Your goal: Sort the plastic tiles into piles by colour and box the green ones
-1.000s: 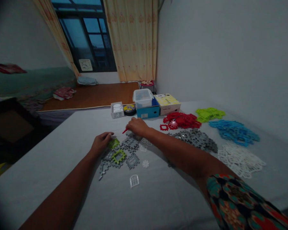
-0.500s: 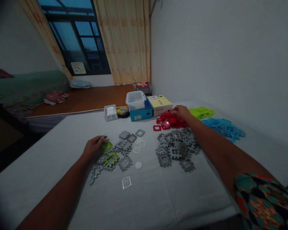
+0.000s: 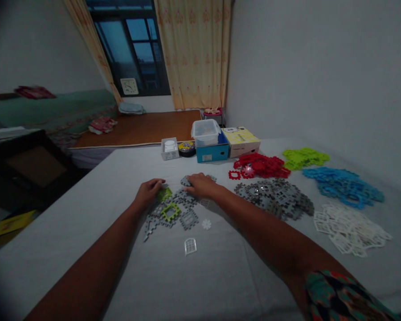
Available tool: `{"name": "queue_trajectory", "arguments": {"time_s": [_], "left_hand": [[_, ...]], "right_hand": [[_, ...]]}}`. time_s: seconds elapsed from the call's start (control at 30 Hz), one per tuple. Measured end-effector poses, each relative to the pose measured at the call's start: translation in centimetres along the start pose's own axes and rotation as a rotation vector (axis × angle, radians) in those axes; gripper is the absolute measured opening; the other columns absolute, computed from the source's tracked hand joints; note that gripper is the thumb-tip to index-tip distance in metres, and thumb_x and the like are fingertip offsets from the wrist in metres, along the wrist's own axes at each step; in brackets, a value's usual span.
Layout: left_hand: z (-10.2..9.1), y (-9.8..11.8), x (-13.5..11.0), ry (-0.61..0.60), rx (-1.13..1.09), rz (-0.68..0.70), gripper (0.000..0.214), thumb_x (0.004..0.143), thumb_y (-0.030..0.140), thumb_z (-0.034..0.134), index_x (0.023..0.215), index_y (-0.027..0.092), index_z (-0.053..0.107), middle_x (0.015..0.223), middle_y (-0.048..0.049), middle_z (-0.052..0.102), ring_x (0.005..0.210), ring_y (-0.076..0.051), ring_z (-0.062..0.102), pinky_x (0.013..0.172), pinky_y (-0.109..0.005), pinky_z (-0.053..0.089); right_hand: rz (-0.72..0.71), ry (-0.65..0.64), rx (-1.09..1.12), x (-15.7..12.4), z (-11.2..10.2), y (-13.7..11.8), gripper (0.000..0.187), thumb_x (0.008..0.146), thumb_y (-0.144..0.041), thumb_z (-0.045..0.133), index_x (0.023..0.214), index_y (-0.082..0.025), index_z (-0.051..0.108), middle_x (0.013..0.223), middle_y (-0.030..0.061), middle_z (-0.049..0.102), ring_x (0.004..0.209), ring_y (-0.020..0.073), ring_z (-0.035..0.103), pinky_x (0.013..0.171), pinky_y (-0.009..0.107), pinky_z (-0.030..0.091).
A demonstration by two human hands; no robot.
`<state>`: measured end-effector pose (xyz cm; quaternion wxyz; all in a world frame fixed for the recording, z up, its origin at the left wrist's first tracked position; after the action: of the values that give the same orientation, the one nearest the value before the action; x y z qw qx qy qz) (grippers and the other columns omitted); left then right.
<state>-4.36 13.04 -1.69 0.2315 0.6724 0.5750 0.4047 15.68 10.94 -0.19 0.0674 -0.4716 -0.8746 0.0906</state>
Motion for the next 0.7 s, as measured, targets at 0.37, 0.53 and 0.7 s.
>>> {"name": "queue_trajectory", "arguments": {"time_s": [0.37, 0.53, 0.7], "left_hand": [[0.5, -0.8, 0.1, -0.018, 0.044, 0.011, 0.05, 0.081, 0.054, 0.046, 0.098, 0.014, 0.072, 0.08, -0.0096, 0.074, 0.076, -0.023, 0.067, 0.07, -0.033, 0.051], [0.2, -0.2, -0.1, -0.019, 0.053, 0.002, 0.052, 0.08, 0.057, 0.047, 0.096, 0.015, 0.072, 0.08, -0.0097, 0.074, 0.079, -0.024, 0.067, 0.075, -0.035, 0.052], [0.0, -0.2, 0.0, -0.043, 0.117, -0.017, 0.053, 0.08, 0.06, 0.046, 0.098, 0.017, 0.071, 0.085, -0.0088, 0.075, 0.084, -0.025, 0.068, 0.08, -0.036, 0.052]], "right_hand": [[-0.1, 0.11, 0.168, -4.0, -0.4, -2.8, 0.065, 0.074, -0.026, 0.072, 0.135, -0.022, 0.05, 0.133, 0.0105, 0.057, 0.116, 0.0256, 0.055, 0.096, 0.037, 0.043], [-0.089, 0.263, 0.273, -6.2, -3.0, -1.5, 0.034, 0.085, -0.02, 0.06, 0.119, -0.023, 0.063, 0.115, 0.0062, 0.068, 0.104, 0.0206, 0.061, 0.09, 0.034, 0.045], [0.039, 0.437, 0.298, -11.9, -9.0, 5.2, 0.03, 0.09, -0.028, 0.053, 0.116, -0.022, 0.064, 0.11, 0.0072, 0.069, 0.096, 0.0192, 0.063, 0.085, 0.033, 0.047]]}}
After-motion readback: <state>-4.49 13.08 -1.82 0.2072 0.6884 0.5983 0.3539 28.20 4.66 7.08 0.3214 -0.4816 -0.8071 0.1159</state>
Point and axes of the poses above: each hand's wrist, its own x-axis towards the middle knuckle, its own z-axis out of the palm, y = z × x, the point moved 10 cm from there along x, towards the middle knuckle
